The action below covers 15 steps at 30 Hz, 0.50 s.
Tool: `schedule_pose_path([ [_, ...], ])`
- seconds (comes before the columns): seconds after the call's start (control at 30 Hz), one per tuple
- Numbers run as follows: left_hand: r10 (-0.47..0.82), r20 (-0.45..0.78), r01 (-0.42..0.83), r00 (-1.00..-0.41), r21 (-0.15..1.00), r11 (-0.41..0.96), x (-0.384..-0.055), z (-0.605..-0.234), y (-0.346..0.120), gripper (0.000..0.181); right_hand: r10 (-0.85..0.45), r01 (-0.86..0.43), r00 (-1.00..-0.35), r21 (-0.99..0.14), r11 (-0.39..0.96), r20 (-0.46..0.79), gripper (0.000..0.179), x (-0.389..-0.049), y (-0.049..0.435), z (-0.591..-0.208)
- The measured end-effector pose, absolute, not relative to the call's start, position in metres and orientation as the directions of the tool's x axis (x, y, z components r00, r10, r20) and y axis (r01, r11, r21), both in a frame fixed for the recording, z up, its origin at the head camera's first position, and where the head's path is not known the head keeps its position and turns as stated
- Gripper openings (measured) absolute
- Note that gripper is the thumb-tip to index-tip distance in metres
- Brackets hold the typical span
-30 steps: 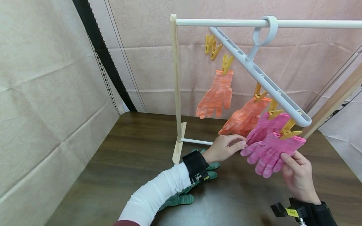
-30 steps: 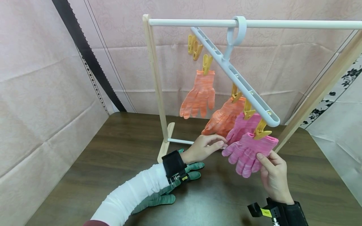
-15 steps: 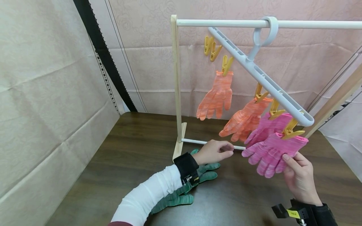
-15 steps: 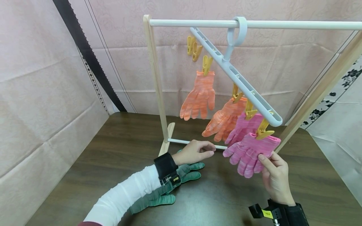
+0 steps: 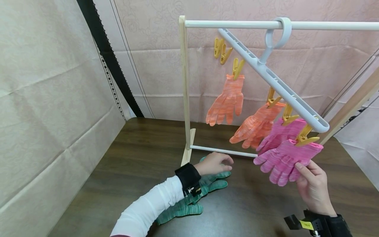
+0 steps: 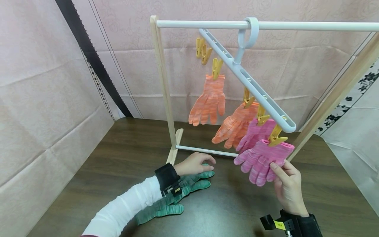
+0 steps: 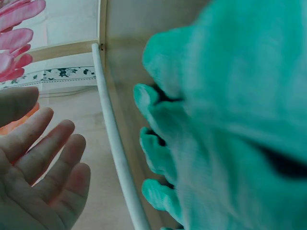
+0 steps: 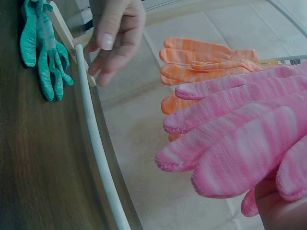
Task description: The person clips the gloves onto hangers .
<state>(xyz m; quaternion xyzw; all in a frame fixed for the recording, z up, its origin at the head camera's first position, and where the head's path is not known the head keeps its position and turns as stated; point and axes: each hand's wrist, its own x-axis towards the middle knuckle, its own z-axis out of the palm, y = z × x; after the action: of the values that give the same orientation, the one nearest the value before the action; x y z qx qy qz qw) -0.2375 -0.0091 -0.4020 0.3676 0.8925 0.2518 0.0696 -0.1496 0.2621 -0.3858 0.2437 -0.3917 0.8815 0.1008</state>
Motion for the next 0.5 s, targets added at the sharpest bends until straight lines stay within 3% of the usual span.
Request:
schedule_pose_path([
  [0.5, 0.662, -0.105, 0.571, -0.742, 0.418, 0.706, -0.239, -0.421, -0.031, 0.027, -0.020, -0.333, -0.894, -0.692, -0.641, 0.448, 0.036, -0.150, 0.262, -0.390],
])
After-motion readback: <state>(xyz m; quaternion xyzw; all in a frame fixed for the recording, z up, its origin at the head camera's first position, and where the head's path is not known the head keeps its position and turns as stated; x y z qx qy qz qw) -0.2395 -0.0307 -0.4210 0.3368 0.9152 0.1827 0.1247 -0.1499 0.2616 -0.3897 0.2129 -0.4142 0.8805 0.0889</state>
